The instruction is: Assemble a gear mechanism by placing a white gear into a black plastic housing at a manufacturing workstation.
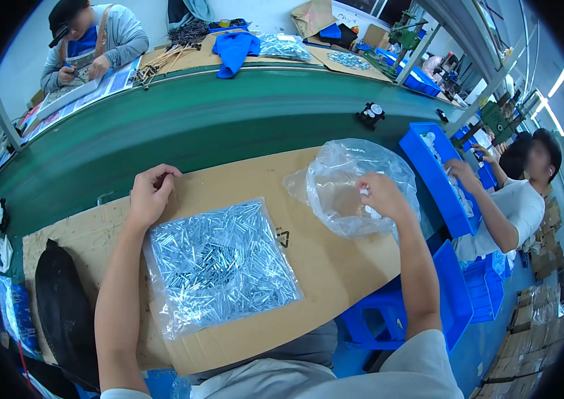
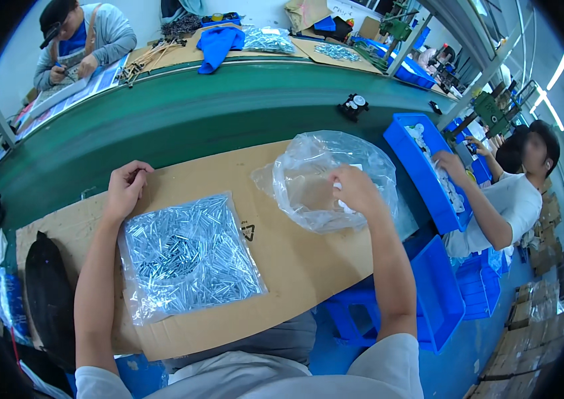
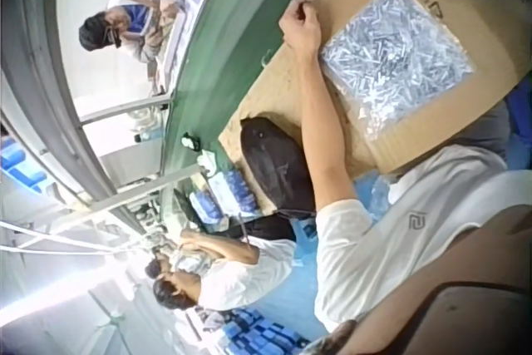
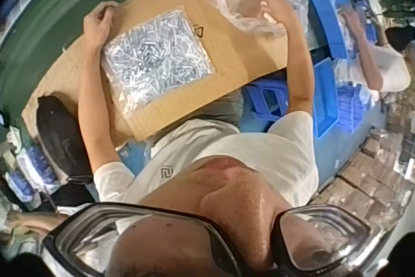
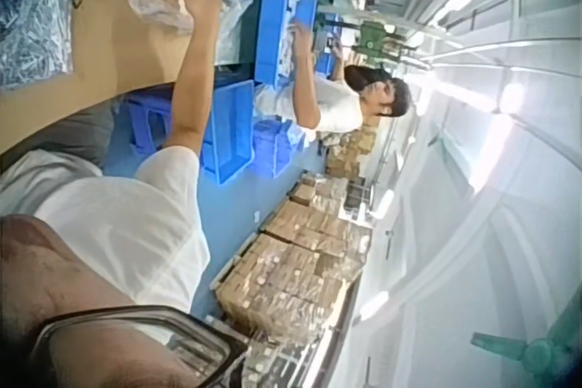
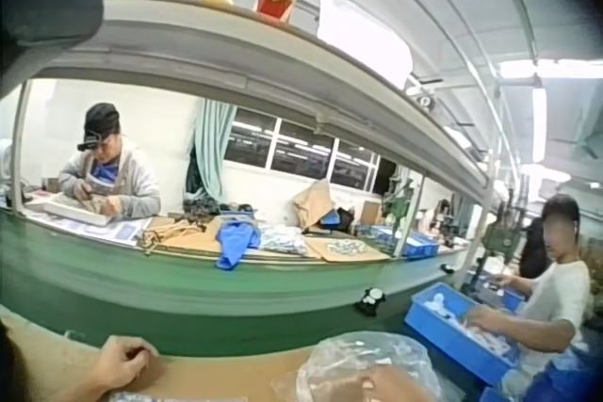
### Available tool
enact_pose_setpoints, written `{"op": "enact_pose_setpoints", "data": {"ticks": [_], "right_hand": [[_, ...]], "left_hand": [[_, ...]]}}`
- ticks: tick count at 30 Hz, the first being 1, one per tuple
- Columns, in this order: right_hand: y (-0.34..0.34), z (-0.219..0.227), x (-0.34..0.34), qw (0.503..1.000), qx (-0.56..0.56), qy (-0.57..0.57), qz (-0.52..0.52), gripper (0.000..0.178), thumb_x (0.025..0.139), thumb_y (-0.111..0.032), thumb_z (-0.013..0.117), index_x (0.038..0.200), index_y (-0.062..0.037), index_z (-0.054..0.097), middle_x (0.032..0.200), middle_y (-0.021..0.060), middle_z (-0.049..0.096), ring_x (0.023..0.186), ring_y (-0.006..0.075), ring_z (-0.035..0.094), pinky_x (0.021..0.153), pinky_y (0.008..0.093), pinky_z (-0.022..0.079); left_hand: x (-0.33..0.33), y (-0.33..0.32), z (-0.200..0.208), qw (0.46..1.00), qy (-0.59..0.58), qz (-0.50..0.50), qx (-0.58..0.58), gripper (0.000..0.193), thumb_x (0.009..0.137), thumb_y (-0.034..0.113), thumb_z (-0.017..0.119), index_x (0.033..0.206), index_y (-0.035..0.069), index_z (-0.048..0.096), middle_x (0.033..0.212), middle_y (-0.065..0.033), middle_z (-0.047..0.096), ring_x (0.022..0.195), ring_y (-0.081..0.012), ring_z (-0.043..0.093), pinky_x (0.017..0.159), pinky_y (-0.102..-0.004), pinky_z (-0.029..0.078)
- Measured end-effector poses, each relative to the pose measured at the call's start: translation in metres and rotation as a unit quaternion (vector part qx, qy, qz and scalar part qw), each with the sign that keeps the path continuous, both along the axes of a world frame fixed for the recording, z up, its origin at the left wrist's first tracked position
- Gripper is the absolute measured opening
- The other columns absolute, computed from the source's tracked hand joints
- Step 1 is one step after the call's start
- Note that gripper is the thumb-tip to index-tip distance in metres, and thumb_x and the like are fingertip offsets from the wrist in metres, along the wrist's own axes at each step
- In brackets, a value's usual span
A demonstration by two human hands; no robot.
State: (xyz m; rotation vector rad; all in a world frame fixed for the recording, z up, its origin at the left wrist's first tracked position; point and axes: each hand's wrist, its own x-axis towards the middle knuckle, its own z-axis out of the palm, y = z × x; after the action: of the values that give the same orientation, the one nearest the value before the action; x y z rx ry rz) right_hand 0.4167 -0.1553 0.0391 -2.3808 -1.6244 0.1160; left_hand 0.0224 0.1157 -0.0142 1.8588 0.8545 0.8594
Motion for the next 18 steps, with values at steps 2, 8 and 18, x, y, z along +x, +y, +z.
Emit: {"op": "enact_pose_setpoints", "data": {"ticks": [2, 8, 18], "right_hand": [[0.005, 0.008, -0.002, 0.999, 0.012, 0.010, 0.032, 0.023, 0.075, -0.001, 0.065, 0.097, -0.0040, 0.071, 0.091, 0.0077, 0.068, 0.075, 0.0219, 0.061, 0.072, 0.0311, 0.051], [0.024, 0.038, 0.000, 0.936, 0.096, 0.338, -0.009, 0.021, 0.082, -0.001, 0.057, 0.100, 0.0000, 0.068, 0.083, 0.0047, 0.063, 0.068, 0.0118, 0.056, 0.062, 0.0233, 0.047], [0.110, 0.016, 0.138, 0.954, 0.035, 0.261, -0.145, 0.028, 0.085, -0.012, 0.055, 0.107, -0.0001, 0.067, 0.088, 0.0112, 0.066, 0.065, 0.0237, 0.062, 0.060, 0.0348, 0.051]], "left_hand": [[-0.003, 0.000, 0.001, 1.000, 0.005, 0.011, 0.006, 0.019, 0.089, 0.002, 0.052, 0.093, 0.003, 0.070, 0.065, 0.0016, 0.056, 0.055, -0.0070, 0.042, 0.053, -0.0220, 0.035], [-0.001, -0.003, -0.003, 0.999, 0.023, 0.003, 0.039, 0.019, 0.088, 0.003, 0.053, 0.092, 0.003, 0.071, 0.066, 0.0014, 0.057, 0.056, -0.0079, 0.043, 0.054, -0.0226, 0.036], [0.004, 0.002, -0.003, 0.998, 0.028, 0.012, 0.057, 0.018, 0.086, 0.003, 0.054, 0.092, 0.003, 0.071, 0.067, 0.0001, 0.059, 0.056, -0.0097, 0.044, 0.055, -0.0238, 0.037]]}}
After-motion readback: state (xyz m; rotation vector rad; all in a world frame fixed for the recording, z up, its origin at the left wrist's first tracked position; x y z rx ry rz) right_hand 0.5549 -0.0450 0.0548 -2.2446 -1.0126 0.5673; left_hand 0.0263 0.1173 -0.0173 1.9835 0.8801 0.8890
